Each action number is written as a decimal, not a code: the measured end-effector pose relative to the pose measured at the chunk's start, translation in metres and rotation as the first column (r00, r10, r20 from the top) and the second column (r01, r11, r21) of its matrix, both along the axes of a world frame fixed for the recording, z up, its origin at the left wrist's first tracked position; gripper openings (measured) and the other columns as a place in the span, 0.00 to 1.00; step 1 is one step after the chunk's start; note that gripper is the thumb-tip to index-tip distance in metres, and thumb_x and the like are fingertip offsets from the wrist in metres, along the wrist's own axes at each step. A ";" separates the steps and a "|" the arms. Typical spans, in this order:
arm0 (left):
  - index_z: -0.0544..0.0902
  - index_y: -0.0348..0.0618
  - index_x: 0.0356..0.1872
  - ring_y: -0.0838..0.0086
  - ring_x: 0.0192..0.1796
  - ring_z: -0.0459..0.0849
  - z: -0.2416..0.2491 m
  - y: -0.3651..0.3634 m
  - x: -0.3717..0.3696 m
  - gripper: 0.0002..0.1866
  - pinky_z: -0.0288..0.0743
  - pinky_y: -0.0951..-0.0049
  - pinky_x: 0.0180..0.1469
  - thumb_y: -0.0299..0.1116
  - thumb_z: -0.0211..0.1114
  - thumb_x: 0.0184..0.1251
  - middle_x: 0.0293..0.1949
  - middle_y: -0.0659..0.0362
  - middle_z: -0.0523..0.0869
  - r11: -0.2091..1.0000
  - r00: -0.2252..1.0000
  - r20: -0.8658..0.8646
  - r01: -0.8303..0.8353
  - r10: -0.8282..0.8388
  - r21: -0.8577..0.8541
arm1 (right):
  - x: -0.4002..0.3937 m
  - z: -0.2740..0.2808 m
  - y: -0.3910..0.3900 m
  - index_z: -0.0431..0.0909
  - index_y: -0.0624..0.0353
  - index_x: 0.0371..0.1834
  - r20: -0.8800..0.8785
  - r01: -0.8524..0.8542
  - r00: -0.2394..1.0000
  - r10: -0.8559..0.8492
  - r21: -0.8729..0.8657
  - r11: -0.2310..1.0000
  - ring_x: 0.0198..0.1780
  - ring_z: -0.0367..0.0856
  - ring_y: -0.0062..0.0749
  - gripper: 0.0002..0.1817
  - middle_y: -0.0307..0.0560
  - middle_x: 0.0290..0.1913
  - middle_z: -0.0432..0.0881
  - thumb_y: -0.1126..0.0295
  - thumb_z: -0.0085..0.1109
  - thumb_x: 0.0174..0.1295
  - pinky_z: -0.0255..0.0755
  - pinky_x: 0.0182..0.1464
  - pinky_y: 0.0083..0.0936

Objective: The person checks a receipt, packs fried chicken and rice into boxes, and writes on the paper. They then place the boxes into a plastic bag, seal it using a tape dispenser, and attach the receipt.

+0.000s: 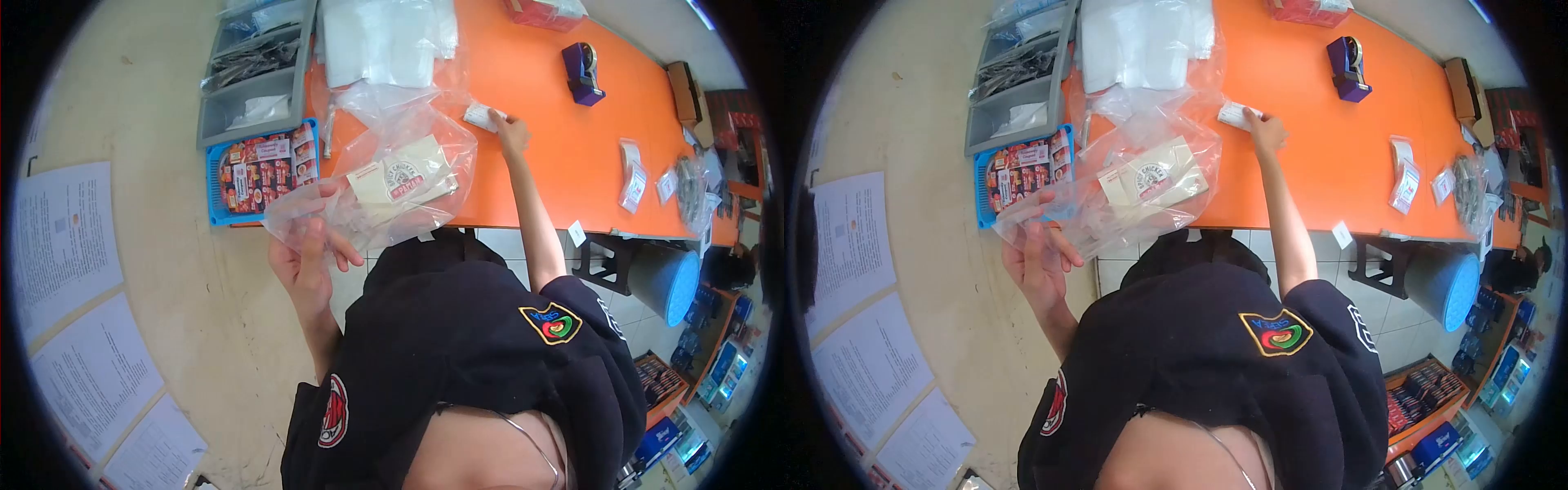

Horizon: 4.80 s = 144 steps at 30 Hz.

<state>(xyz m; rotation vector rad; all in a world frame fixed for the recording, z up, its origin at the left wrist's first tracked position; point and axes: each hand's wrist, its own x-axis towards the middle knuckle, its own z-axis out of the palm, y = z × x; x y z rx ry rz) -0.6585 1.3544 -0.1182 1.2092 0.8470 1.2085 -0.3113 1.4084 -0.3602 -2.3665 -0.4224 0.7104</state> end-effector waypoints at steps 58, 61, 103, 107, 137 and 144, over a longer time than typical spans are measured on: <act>0.58 0.42 0.64 0.43 0.67 0.52 -0.214 0.003 -0.007 0.41 0.41 0.48 0.67 0.46 0.64 0.50 0.64 0.45 0.60 0.885 0.440 -0.896 0.393 0.056 0.248 | -0.136 0.054 -0.069 0.68 0.56 0.58 0.478 -0.973 -0.195 0.856 -0.202 -0.109 0.59 0.62 0.50 0.28 0.54 0.61 0.63 0.50 0.44 0.60 0.47 0.61 0.52; 0.68 0.41 0.57 0.48 0.65 0.59 -0.225 0.012 0.003 0.27 0.50 0.52 0.65 0.38 0.58 0.55 0.60 0.45 0.67 0.872 -0.040 -0.995 0.480 -0.087 -0.096 | -0.101 0.138 -0.064 0.74 0.55 0.50 0.152 -0.904 -0.350 0.924 -0.312 -0.291 0.45 0.73 0.44 0.23 0.49 0.45 0.75 0.52 0.45 0.59 0.52 0.59 0.50; 0.74 0.39 0.50 0.66 0.50 0.75 -0.209 -0.004 0.014 0.28 0.68 0.68 0.53 0.34 0.68 0.44 0.48 0.55 0.76 0.960 0.903 -0.325 0.258 -0.281 -0.111 | -0.100 0.082 0.022 0.75 0.61 0.29 -0.511 -0.475 0.379 0.771 0.608 0.636 0.36 0.73 0.23 0.18 0.40 0.31 0.74 0.55 0.49 0.58 0.68 0.38 0.23; 0.74 0.39 0.51 0.67 0.50 0.75 -0.199 0.044 -0.023 0.27 0.68 0.68 0.53 0.34 0.68 0.45 0.48 0.56 0.76 0.984 0.888 -0.424 0.143 -0.176 -0.109 | -0.068 0.055 -0.043 0.74 0.59 0.33 -0.647 0.252 0.031 0.761 0.742 0.621 0.37 0.74 0.23 0.14 0.40 0.28 0.74 0.59 0.46 0.61 0.71 0.39 0.20; 0.73 0.39 0.52 0.64 0.52 0.74 -0.170 0.094 0.033 0.22 0.66 0.65 0.57 0.28 0.60 0.52 0.51 0.55 0.75 0.670 0.668 -0.177 0.616 -0.723 -0.414 | -0.311 0.107 0.240 0.82 0.56 0.24 0.389 -0.694 -0.639 0.664 -0.664 -0.279 0.33 0.81 0.37 0.07 0.42 0.28 0.80 0.67 0.57 0.46 0.74 0.32 0.37; 0.73 0.39 0.48 0.59 0.52 0.72 -0.225 0.028 0.085 0.19 0.65 0.68 0.55 0.33 0.59 0.54 0.47 0.52 0.74 0.945 0.851 -0.507 0.046 0.133 0.324 | -0.333 0.065 0.268 0.82 0.53 0.31 0.665 -0.847 -0.511 0.546 -0.496 -0.189 0.33 0.82 0.35 0.08 0.46 0.34 0.81 0.73 0.54 0.51 0.76 0.32 0.29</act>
